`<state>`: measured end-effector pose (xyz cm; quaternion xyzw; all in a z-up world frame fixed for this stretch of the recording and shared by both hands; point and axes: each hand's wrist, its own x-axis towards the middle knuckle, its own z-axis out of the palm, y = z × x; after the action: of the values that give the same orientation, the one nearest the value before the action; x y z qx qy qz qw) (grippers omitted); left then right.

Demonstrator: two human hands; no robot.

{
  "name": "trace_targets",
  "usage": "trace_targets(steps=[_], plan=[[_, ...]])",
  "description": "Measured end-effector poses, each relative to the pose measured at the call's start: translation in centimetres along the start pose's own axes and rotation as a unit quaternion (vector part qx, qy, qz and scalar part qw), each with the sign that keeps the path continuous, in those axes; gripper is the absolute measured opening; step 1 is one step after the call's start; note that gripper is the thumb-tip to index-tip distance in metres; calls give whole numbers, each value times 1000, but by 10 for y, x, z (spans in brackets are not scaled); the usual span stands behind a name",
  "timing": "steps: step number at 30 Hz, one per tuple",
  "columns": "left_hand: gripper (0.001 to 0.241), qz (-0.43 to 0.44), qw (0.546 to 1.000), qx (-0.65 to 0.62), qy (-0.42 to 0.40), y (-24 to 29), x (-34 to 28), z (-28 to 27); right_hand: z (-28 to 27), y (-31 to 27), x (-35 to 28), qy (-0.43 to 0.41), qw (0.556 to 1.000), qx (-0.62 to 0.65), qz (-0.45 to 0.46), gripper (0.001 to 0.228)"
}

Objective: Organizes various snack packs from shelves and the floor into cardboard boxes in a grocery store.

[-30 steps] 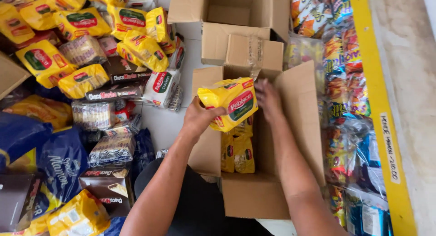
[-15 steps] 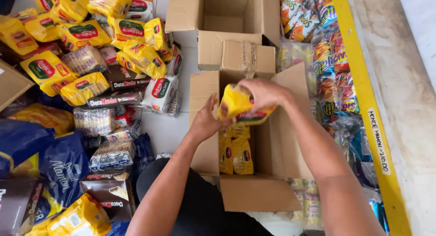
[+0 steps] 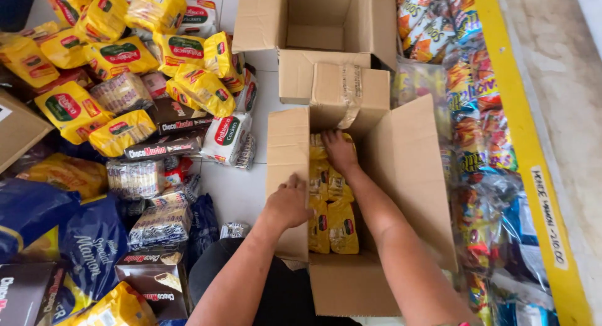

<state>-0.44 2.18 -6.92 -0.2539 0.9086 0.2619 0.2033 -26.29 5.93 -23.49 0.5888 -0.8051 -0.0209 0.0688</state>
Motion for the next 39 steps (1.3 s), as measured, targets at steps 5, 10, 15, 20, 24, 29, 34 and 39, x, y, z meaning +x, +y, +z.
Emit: trace_targets(steps=[5, 10, 15, 20, 24, 29, 34, 39], plan=[[92, 7, 1000, -4, -2, 0, 1, 1, 77, -3, 5, -11, 995, 100, -3, 56], [91, 1, 1000, -8, -12, 7, -2, -3, 52, -33, -11, -118, 991, 55, 17, 76], [88, -4, 1000, -12, 10, 10, 0, -5, 85, -33, -31, 10, 997, 75, 27, 68], [81, -16, 999, -31, 31, 1, -8, 3, 23, -38, 1, -179, 954, 196, 140, 67], [69, 13, 997, -52, 61, -36, -15, -13, 5, -3, 26, 122, 932, 319, 122, 24], [41, 42, 957, -169, 232, -122, -68, -55, -172, -83, 67, 199, 862, 466, 19, 18], [35, -128, 895, -289, 315, -192, -99, -35, -132, -168, 156, 103, 910, 400, -27, 21], [35, -115, 815, -444, 354, -241, -73, 34, -60, -225, 251, 91, 904, 409, 85, 52]])
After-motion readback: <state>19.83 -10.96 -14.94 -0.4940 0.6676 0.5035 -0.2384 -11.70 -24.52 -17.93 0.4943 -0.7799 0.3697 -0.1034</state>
